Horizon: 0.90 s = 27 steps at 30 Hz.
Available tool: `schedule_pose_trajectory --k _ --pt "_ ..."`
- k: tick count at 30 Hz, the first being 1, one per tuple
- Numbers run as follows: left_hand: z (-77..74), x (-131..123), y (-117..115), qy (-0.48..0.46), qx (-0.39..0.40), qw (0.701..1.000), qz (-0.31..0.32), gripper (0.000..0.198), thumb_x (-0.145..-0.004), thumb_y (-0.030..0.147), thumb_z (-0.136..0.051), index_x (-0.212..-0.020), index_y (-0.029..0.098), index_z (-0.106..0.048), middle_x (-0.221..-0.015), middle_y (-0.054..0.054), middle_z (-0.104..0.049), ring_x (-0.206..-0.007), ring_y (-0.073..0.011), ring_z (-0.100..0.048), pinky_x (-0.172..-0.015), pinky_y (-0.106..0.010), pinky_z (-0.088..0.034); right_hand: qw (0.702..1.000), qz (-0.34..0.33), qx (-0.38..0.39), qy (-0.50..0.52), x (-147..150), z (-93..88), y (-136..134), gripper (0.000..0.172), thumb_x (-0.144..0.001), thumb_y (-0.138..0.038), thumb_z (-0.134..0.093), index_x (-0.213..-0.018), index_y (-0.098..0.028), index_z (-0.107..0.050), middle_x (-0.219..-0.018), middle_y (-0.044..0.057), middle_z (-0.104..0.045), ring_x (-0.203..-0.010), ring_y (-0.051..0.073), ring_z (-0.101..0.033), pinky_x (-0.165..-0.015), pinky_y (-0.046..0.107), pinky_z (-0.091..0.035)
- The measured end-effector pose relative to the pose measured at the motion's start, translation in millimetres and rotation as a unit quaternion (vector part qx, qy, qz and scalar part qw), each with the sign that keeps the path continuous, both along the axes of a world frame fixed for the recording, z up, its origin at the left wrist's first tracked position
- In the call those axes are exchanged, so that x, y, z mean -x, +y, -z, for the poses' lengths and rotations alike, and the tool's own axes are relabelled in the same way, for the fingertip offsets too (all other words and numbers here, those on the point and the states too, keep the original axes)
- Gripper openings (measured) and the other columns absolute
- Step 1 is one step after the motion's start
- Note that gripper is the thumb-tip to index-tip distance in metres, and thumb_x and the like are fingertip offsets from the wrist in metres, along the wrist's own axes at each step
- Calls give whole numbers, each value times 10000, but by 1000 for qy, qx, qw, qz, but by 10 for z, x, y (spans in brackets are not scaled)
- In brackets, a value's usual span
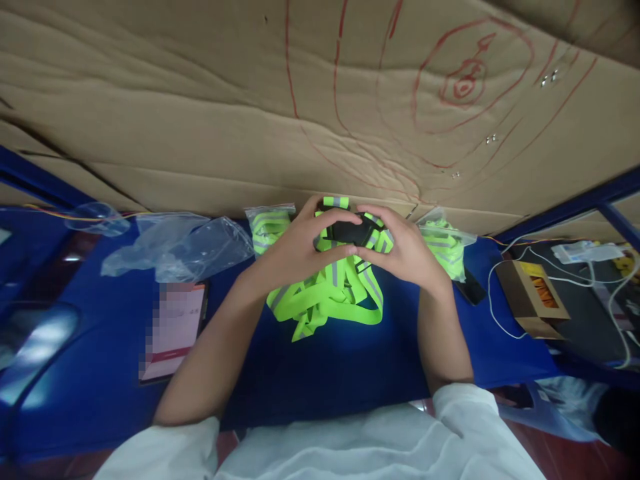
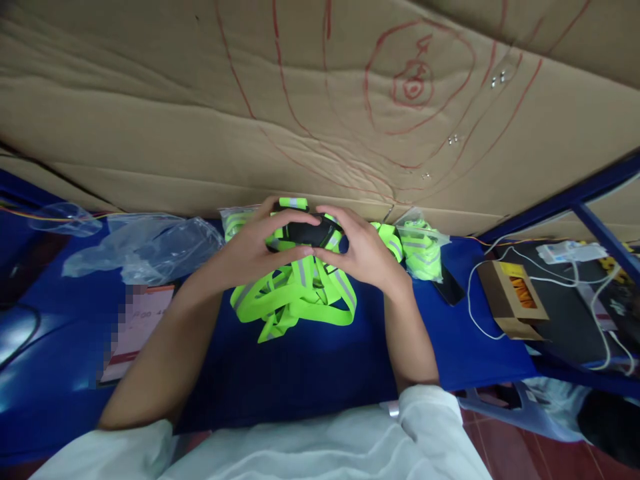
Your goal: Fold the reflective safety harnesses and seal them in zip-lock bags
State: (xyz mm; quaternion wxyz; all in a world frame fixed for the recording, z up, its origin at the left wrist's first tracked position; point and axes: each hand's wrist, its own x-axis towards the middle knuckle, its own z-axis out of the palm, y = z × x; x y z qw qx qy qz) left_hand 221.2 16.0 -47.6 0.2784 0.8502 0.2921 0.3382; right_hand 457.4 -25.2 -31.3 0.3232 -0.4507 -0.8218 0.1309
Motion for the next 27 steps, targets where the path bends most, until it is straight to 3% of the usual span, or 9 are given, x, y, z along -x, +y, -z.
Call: schedule_pose_trajectory --k 2,7,11,14,21,27 --pt "-6 40 11 31 -14 999 -8 387 -977 470 -690 -1330 315 -660 -1238 -58 -558 -1163 -224 -616 -1084 -388 -526 1000 0 -9 -9 2 7 -1 595 -923 -405 -777 -1446 -254 -538 -1437 94 -660 -1324 278 -648 -1128 460 -535" --pt "16 52 18 42 -90 995 -22 328 -953 364 -726 -1260 263 -672 -1468 -90 -508 -1365 -264 -562 -1151 -408 -497 999 -6 -5 -32 15 -9 -24 634 -931 -385 -774 -1486 -251 -500 -1415 100 -655 -1301 277 -652 -1115 459 -540" --pt "82 -10 13 59 -147 986 -55 275 -863 269 -753 -1125 236 -673 -1423 -73 -578 -1283 -265 -635 -1044 -388 -558 998 -17 19 -52 36 26 -23 652 -935 -335 -765 -1513 -252 -476 -1426 114 -638 -1305 291 -641 -1105 483 -541" --pt "155 -40 42 77 -134 986 -56 267 -841 268 -742 -1092 236 -661 -1371 -55 -612 -1163 -241 -690 -953 -362 -581 996 -25 39 -70 43 90 10 640 -930 -315 -763 -1500 -235 -484 -1434 130 -629 -1325 307 -623 -1099 497 -539" --pt "235 -27 145 79 -51 996 0 258 -862 320 -757 -1061 229 -621 -1318 -47 -567 -1160 -219 -660 -1017 -372 -547 994 -61 64 -69 -23 129 99 575 -911 -276 -754 -1440 -256 -529 -1417 90 -658 -1286 285 -645 -1080 470 -541" --pt "164 82 190 73 -18 995 60 499 -927 450 -764 -1369 284 -600 -1330 -45 -608 -1231 -222 -624 -1089 -373 -520 998 -22 60 -26 -137 89 96 592 -889 -337 -791 -1428 -250 -561 -1388 70 -693 -1239 253 -690 -1077 413 -545"
